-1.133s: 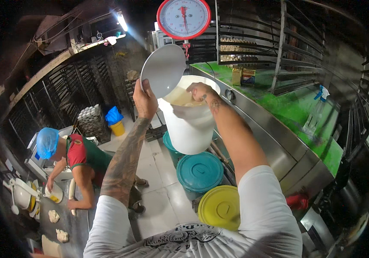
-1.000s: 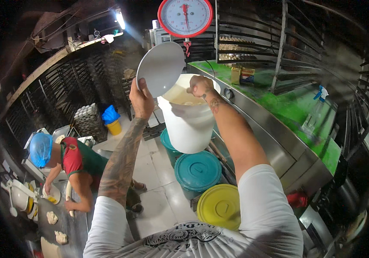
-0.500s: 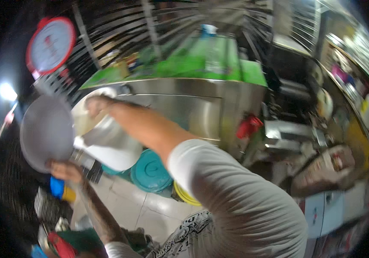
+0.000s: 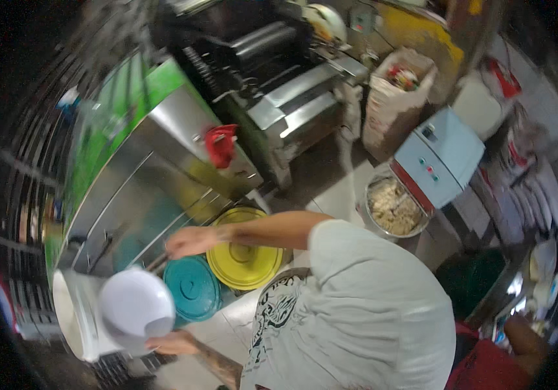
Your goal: The person scoops flour from bins into a bucket, weighs it on a hanging scale, adds other ingredients from containers weighed on a digital scale, mixes the ingredients in a basin by hand, and feeds portions of dough into a machine.
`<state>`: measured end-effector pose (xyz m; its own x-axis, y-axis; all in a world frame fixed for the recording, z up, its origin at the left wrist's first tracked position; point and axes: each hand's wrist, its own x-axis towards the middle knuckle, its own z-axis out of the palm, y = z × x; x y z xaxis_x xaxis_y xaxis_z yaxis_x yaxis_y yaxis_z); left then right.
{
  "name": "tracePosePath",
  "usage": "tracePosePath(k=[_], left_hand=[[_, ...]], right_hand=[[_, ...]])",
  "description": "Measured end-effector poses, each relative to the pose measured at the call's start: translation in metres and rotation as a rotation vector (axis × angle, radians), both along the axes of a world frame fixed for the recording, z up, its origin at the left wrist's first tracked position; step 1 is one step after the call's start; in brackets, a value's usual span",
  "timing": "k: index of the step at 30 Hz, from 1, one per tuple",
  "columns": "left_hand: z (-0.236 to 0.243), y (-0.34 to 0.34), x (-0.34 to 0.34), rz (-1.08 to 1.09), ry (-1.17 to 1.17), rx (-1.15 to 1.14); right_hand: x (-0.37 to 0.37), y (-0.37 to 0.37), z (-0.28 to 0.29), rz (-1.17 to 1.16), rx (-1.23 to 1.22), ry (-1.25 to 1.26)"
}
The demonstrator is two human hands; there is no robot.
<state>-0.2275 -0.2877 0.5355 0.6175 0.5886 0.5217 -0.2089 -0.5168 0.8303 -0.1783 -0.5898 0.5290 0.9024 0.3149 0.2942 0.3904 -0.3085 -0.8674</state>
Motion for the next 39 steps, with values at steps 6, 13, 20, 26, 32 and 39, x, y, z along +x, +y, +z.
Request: tracePosePath(k=[6,13,20,26,32,39], left_hand=[[-0.045,-0.170,-0.022,-0.845,0.621,-0.313],[-0.071,-0.355,-0.017,-1.533,0.889,-0.053],[-0.117,-0.490,-0.049,-1.737,1.149,-0.078],[-0.131,-0.568,-0.110,-1.997,1.254,0.163],[-0.091,-0.614,-0.185,-2.659,1.024,0.462],[-0.044,-0.632,-0.315,-2.973,1.123,0.343]], right_hand=[[-0.258,-0.177,-0.197,-0.877,0.770,0.510],[-0.422,-0.247,-0.179,-1.533,0.679,0.342],[-0.482,-0.254,-0.188,-2.023,0.166,0.570],[-0.539,-0.230,-0.274,-2.128,-0.552,0.244],[-0.531,-0.219,-0.136,-1.980,0.586,0.184],[-0.587,-0.174,-0.052,-2.407,0.682,0.159]])
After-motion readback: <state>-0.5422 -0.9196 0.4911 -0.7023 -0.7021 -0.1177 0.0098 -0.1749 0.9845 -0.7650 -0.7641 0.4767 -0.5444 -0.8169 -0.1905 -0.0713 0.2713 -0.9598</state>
